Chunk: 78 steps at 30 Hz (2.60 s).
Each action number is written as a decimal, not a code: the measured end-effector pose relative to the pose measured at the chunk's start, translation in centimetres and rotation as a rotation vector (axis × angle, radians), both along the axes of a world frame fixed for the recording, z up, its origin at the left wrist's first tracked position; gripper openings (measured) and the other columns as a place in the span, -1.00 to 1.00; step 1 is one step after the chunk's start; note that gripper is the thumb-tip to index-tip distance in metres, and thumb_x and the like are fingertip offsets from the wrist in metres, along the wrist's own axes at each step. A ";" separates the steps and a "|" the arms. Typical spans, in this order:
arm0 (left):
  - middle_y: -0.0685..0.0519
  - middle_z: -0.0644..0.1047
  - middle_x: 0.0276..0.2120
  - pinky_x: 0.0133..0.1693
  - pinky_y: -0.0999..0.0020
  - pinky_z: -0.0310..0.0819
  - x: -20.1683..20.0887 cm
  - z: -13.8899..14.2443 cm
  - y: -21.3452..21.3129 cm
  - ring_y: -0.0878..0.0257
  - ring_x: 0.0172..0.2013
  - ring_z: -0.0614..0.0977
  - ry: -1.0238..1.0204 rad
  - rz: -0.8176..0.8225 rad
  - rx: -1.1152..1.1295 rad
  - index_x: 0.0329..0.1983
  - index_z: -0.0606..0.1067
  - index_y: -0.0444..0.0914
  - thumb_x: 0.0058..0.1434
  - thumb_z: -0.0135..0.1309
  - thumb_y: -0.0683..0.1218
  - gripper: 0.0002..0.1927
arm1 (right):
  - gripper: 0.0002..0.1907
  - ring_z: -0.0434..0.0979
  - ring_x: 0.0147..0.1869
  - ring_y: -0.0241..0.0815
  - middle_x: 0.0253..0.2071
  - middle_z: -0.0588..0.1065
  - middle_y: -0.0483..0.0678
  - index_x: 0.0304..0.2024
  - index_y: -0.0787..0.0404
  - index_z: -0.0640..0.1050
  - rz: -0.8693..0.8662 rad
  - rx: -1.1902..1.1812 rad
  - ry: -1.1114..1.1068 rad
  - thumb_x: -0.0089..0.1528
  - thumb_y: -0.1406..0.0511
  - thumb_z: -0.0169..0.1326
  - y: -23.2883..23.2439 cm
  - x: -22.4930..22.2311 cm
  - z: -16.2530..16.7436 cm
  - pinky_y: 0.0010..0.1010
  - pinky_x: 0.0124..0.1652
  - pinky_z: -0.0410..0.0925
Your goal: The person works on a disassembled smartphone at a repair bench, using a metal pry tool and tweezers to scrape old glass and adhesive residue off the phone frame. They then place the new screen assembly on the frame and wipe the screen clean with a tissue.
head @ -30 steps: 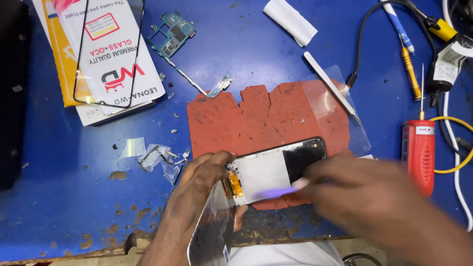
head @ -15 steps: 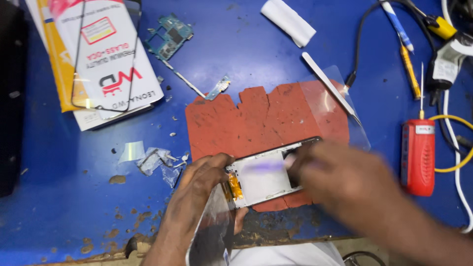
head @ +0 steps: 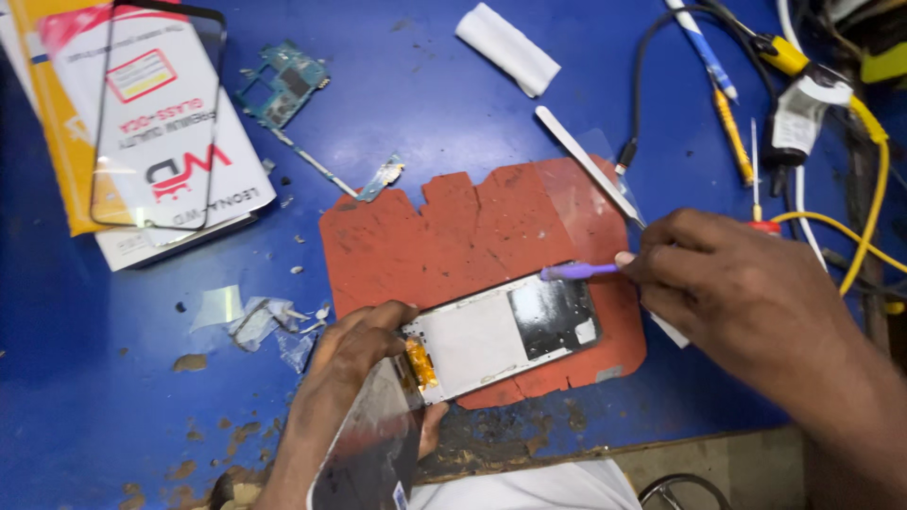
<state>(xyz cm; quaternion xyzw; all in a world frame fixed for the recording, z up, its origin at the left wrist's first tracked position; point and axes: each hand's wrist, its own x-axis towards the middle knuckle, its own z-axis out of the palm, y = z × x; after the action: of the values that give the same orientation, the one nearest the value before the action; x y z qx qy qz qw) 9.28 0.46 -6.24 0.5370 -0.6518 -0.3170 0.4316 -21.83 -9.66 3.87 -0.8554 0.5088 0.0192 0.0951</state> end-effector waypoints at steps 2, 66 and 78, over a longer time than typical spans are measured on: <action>-0.13 0.56 0.06 0.08 0.18 0.48 0.1 0.1 0.1 -0.03 0.11 0.57 -0.045 -0.022 0.009 0.01 0.35 -0.24 -0.18 0.46 -0.08 -0.30 | -0.85 0.60 -0.30 -0.14 -0.26 0.56 -0.18 -0.33 0.13 0.65 -0.040 0.021 0.028 0.06 0.26 0.28 0.1 -0.7 0.1 -0.30 -0.40 0.43; -0.13 0.54 0.11 0.09 0.15 0.52 -0.1 1.0 0.1 -0.02 0.14 0.56 -0.045 -0.048 0.047 0.03 0.34 -0.27 -0.16 0.45 -0.07 -0.29 | -0.83 0.60 -0.20 -0.34 -0.26 0.54 -0.24 -0.28 0.07 0.63 0.134 0.202 0.081 0.07 0.24 0.21 2.0 -7.1 2.3 -0.43 -0.28 0.46; -0.18 0.52 0.10 0.07 0.17 0.55 -0.5 0.6 0.1 -0.02 0.15 0.55 -0.067 -0.053 0.031 0.04 0.30 -0.29 -0.15 0.46 -0.07 -0.26 | -0.83 0.60 -0.38 -0.26 -0.30 0.57 -0.16 -0.35 0.15 0.66 0.057 0.036 -0.174 0.02 0.30 0.34 1.4 -1.1 1.0 -0.41 -0.42 0.45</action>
<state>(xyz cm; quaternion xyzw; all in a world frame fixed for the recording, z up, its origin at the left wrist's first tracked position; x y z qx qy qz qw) 8.80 0.51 -5.64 0.5366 -0.6750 -0.3202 0.3924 -22.90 -8.28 4.84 -0.8662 0.4735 -0.0433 0.1538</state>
